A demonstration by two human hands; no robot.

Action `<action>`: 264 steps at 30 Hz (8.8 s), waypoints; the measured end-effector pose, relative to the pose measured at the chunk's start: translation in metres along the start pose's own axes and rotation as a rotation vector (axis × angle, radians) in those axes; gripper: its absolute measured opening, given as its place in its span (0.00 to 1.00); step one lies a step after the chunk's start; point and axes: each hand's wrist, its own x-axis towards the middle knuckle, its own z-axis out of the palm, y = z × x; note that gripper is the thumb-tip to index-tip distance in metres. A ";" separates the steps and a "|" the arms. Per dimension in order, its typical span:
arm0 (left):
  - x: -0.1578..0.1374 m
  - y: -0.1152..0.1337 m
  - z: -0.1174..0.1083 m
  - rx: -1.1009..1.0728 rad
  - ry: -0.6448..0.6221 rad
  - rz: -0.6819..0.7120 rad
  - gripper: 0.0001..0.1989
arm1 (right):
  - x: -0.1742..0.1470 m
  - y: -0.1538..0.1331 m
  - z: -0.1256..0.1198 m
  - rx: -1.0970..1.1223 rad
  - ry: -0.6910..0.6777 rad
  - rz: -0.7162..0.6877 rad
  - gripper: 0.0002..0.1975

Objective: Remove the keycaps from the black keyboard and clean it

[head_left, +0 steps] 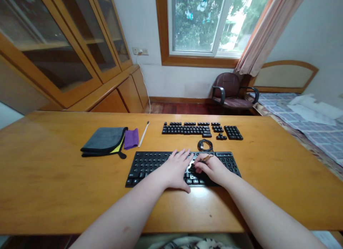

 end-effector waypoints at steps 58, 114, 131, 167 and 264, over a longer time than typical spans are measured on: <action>0.015 0.023 0.002 -0.726 0.540 -0.228 0.09 | -0.007 0.011 -0.004 -0.111 0.373 -0.443 0.06; 0.028 0.005 0.016 -1.135 0.782 -0.284 0.10 | 0.093 0.050 -0.060 -0.931 0.323 0.127 0.08; 0.026 0.007 0.011 -1.158 0.781 -0.291 0.09 | 0.080 0.024 -0.064 -0.684 0.402 -0.029 0.10; 0.025 0.011 0.003 -1.198 0.724 -0.333 0.05 | -0.005 0.005 0.019 -0.641 -0.012 -0.691 0.14; 0.024 0.007 0.010 -1.035 0.726 -0.239 0.13 | 0.006 0.014 -0.010 -0.284 0.389 -0.423 0.12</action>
